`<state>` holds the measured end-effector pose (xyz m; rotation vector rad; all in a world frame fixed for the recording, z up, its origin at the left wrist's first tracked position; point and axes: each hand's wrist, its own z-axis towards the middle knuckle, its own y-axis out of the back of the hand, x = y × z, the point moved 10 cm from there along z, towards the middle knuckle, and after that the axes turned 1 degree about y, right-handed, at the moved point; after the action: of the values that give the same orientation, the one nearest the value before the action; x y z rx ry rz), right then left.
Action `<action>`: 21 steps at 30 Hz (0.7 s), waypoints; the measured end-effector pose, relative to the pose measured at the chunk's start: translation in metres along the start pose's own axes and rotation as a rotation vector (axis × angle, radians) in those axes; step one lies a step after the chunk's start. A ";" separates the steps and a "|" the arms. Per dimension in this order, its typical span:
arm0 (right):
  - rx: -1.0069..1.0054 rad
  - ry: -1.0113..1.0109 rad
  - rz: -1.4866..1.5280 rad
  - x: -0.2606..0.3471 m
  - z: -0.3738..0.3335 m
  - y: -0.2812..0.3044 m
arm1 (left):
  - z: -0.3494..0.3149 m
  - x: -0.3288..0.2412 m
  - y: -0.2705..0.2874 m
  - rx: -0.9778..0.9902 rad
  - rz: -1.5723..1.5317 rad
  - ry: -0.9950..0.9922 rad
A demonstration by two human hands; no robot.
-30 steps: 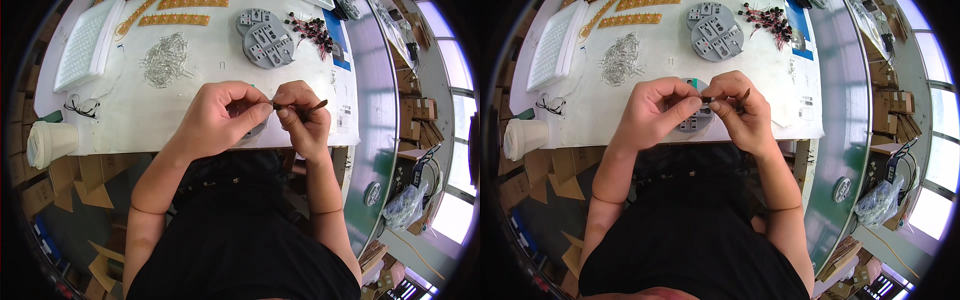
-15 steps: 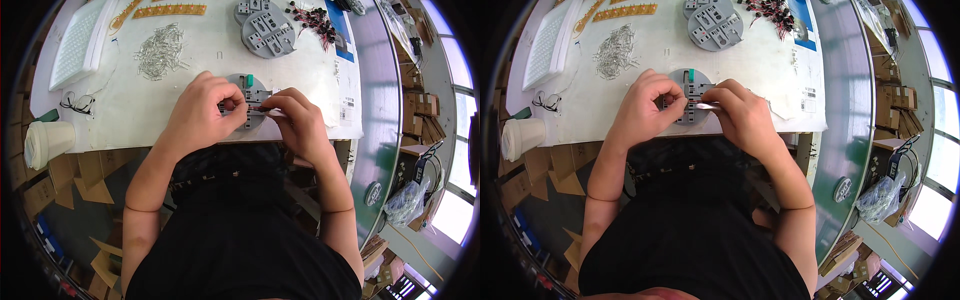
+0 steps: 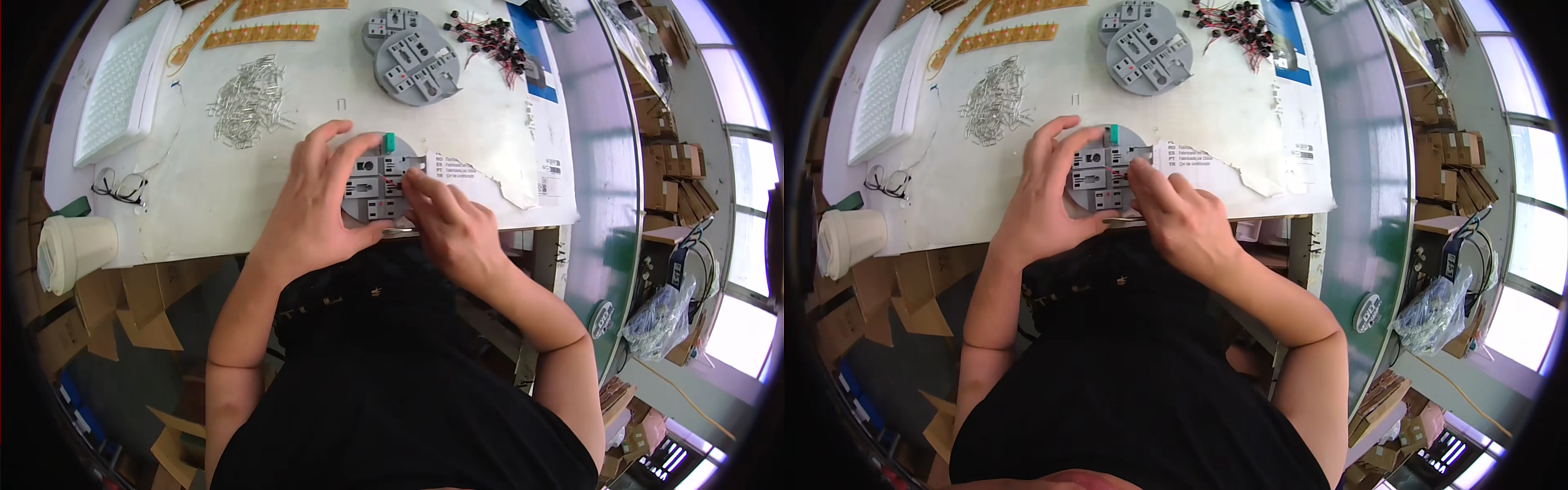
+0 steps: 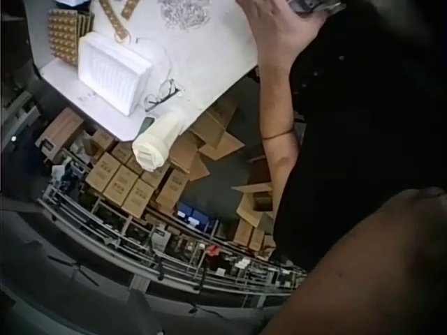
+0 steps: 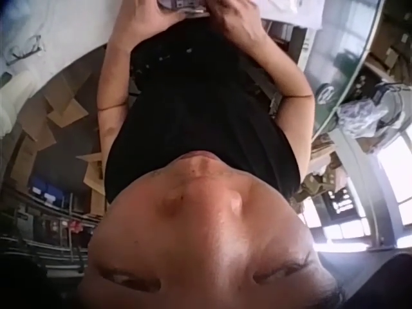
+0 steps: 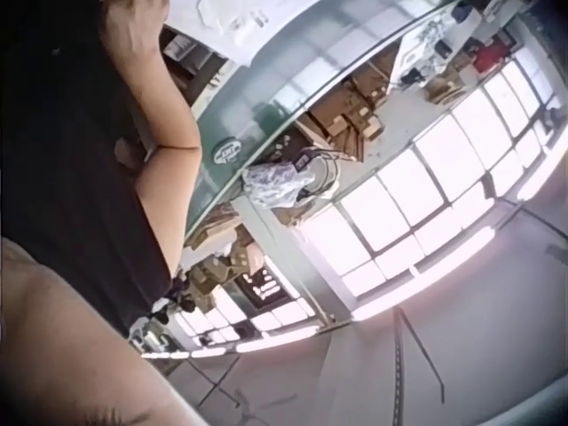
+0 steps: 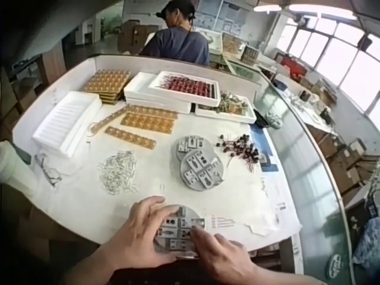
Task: Assemble small electronic parts and wires into circular grey housing units.
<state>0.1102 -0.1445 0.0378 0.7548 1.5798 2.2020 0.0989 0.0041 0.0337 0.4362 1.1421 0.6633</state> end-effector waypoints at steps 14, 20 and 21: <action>-0.154 0.016 -0.068 0.002 -0.017 -0.008 | 0.024 -0.011 -0.032 0.245 0.376 -0.029; -0.092 -0.013 0.228 -0.015 0.002 0.011 | 0.017 -0.001 -0.030 0.227 0.319 -0.053; -0.161 -0.132 0.548 -0.034 0.005 0.014 | 0.016 0.000 -0.030 0.219 0.306 -0.056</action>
<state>0.1407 -0.1638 0.0443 1.3781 1.2120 2.5374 0.1211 -0.0178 0.0206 0.8230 1.1088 0.7883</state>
